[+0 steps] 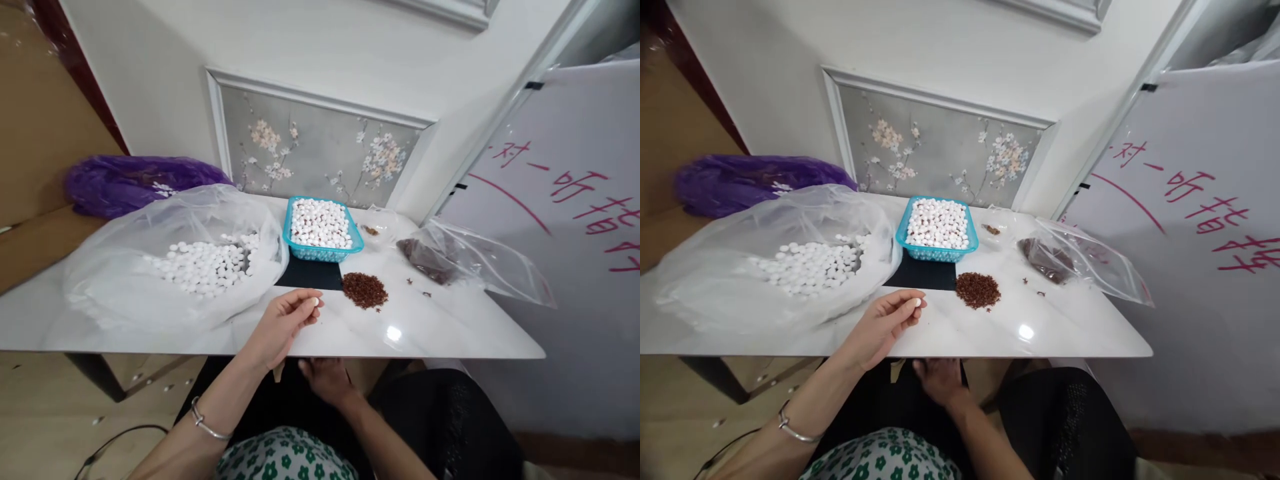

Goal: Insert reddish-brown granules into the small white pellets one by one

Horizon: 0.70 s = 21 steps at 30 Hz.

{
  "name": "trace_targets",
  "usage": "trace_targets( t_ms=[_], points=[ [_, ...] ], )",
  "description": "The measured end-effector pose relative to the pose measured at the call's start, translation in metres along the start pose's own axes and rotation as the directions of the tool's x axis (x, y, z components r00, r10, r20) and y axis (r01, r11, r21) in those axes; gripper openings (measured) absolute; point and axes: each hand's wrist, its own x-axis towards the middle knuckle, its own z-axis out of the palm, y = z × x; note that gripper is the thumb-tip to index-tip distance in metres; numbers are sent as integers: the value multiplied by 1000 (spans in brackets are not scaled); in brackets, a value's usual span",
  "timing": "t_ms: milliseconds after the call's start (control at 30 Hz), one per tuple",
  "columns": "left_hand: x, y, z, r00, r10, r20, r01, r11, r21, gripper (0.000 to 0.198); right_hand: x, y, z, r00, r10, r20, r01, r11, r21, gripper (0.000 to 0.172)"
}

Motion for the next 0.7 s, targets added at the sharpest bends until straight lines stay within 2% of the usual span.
trace_targets(
  t_ms=[100, 167, 200, 267, 300, 333, 367, 400, 433, 467, 567, 700],
  points=[
    [1, 0, -2, 1000, -5, 6, 5, 1000, 22, 15, -30, -5, -11, 988, -121, 95, 114, 990, 78, 25],
    [1, 0, -3, 1000, -11, 3, 11, 1000, 21, 16, -50, -7, -35, 968, -189, 163, 140, 952, 271, 22],
    [1, 0, -3, 1000, -12, -1, 12, 1000, 13, 17, -58, -6, -53, 963, -190, 189, 94, 900, 425, 25],
    [1, 1, -4, 1000, -9, -13, 9, 1000, -7, 18, -70, 0, -92, 996, -57, 72, 3, 805, 594, 31],
    [1, 2, -4, 1000, -6, -21, 6, 1000, -15, 19, -73, 6, -112, 998, 51, -45, -13, 796, 606, 29],
    [1, 2, -4, 1000, -3, -30, 2, 1000, -18, 20, -73, 15, -129, 973, 155, -169, -27, 810, 585, 27],
    [1, 2, -5, 999, 0, -38, -1, 1000, -18, 20, -71, 25, -143, 914, 254, -318, -46, 841, 539, 25],
    [1, 2, -6, 999, 5, -40, -6, 1000, -14, 20, -66, 36, -153, 822, 336, -461, -92, 876, 474, 23],
    [1, 1, -6, 999, 10, -39, -10, 1000, -9, 19, -60, 47, -160, 745, 364, -559, -142, 905, 400, 22],
    [1, 1, -7, 999, 13, -35, -13, 1000, -3, 18, -53, 57, -162, 725, 364, -585, -155, 913, 376, 20],
    [2, 0, -9, 1000, 6, -19, -6, 1000, -2, 17, -31, 76, -156, 714, 358, -601, -170, 923, 346, 14],
    [2, 1, -9, 1000, -5, -12, 5, 1000, -13, 17, -16, 75, -143, 709, 368, -602, -192, 921, 337, 10]
  ],
)
